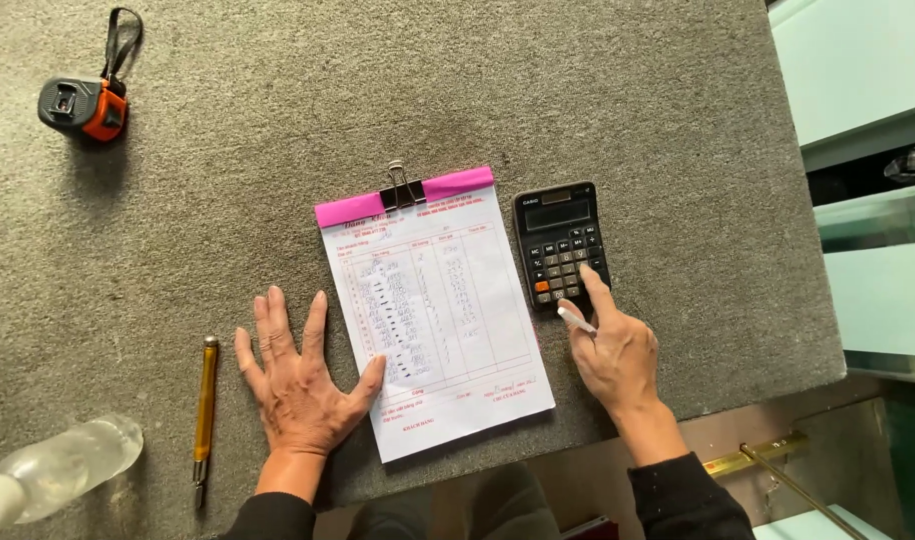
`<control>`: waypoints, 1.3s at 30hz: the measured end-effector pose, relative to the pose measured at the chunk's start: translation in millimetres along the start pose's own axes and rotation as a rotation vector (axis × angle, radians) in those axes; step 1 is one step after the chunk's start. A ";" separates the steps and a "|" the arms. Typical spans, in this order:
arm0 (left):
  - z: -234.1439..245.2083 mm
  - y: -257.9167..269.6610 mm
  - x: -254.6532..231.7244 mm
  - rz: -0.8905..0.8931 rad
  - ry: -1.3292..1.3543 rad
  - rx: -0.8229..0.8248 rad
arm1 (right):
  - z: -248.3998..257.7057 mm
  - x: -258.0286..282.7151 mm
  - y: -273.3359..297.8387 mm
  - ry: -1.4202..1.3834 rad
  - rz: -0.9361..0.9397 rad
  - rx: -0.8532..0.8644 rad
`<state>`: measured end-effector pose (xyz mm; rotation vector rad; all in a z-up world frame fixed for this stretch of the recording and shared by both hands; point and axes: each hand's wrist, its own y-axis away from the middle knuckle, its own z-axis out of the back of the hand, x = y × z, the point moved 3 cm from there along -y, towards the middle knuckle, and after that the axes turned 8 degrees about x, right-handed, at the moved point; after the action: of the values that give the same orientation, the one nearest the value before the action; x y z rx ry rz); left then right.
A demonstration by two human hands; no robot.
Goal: Using a calculator to compute values and recording them on a paper form attached to a clipboard.
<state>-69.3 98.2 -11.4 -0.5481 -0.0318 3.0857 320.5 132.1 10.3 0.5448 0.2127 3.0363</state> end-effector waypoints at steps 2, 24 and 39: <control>-0.4 0.9 -1.1 -0.001 -0.004 0.000 | 6.1 0.7 -4.3 -0.012 -0.089 0.071; 0.3 -1.6 1.2 0.055 0.013 0.073 | 15.3 -15.1 -13.4 -0.098 0.005 -0.023; 2.5 -1.8 2.7 0.028 -0.029 0.039 | 15.2 -18.7 -18.0 0.022 -0.078 0.078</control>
<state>-72.7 99.9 -9.9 -0.5072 0.0366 3.1141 343.8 150.5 15.4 0.4951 0.3468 2.9701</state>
